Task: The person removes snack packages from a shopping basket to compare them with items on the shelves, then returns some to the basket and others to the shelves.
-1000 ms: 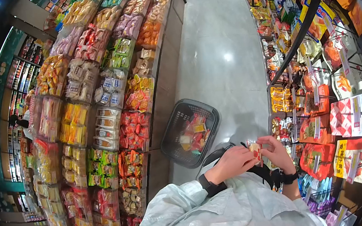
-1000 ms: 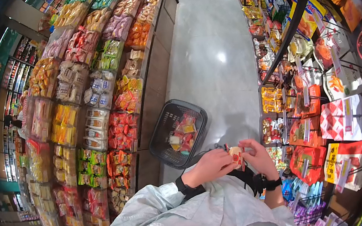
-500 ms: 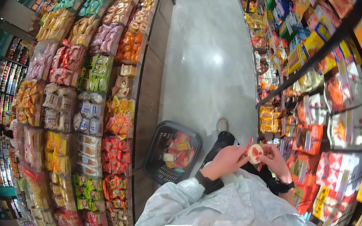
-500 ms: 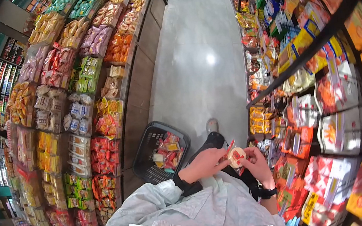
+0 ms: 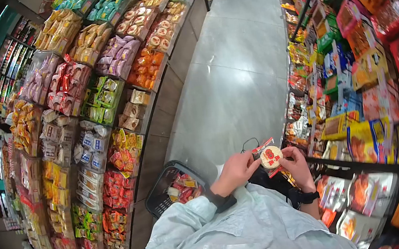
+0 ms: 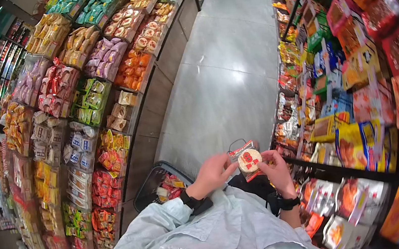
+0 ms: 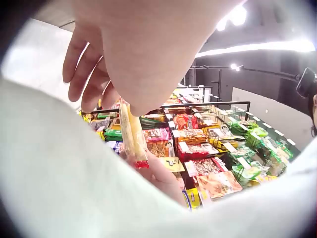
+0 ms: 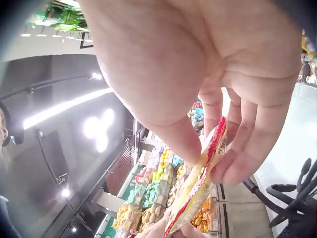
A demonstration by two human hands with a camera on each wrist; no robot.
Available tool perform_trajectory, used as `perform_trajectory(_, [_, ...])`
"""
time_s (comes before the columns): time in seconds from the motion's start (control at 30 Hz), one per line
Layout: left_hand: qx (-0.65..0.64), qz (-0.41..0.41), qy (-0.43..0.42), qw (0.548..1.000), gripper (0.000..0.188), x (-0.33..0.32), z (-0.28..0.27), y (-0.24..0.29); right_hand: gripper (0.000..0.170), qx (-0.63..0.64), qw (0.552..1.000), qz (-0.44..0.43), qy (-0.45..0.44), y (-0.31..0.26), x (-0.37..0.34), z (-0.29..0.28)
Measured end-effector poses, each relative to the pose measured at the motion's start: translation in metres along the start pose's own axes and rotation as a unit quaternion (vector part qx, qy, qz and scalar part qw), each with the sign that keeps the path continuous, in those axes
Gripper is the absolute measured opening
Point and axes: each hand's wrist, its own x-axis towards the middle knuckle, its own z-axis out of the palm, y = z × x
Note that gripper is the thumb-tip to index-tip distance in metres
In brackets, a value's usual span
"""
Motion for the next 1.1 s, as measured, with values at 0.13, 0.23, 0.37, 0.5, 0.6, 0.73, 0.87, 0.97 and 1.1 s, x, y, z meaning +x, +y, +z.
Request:
perform_trajectory(0.13, [-0.028, -0.057, -0.044, 0.997, 0.036, 0.066, 0.003, -0.006, 0.034, 0.015, 0.998, 0.012, -0.053, -0.022, 0.097, -0.016])
perform_trajectory(0.23, [-0.024, -0.098, -0.048, 0.994, 0.037, 0.13, -0.014, 0.006, 0.036, -0.028, 0.997, -0.013, -0.072, -0.067, 0.166, -0.022])
perform_trajectory(0.37, [0.001, -0.113, 0.034, 0.993, 0.038, 0.212, -0.048, 0.038, 0.034, 0.025, 0.99, -0.016, -0.138, -0.133, 0.244, -0.033])
perform_trajectory(0.5, [-0.008, -0.142, 0.085, 0.986, 0.038, 0.268, -0.052, 0.033, 0.033, -0.062, 0.981, -0.03, -0.182, -0.171, 0.314, -0.039])
perform_trajectory(0.6, [-0.035, -0.147, 0.107, 0.983, 0.038, 0.298, -0.06, 0.012, 0.034, -0.096, 0.975, -0.002, -0.2, -0.19, 0.363, -0.03])
perform_trajectory(0.73, [-0.039, -0.195, 0.093, 0.976, 0.038, 0.329, -0.102, -0.032, 0.034, -0.136, 0.959, 0.031, -0.248, -0.197, 0.428, 0.0])
perform_trajectory(0.87, [-0.023, -0.224, 0.104, 0.969, 0.036, 0.362, -0.167, -0.096, 0.034, -0.162, 0.947, 0.042, -0.275, -0.215, 0.494, 0.058])
perform_trajectory(0.97, [-0.049, -0.204, 0.154, 0.966, 0.036, 0.38, -0.22, -0.127, 0.035, -0.193, 0.938, 0.037, -0.285, -0.249, 0.535, 0.118])
perform_trajectory(1.1, [-0.055, -0.202, 0.238, 0.948, 0.035, 0.406, -0.287, -0.173, 0.034, -0.211, 0.922, 0.004, -0.323, -0.284, 0.602, 0.201])
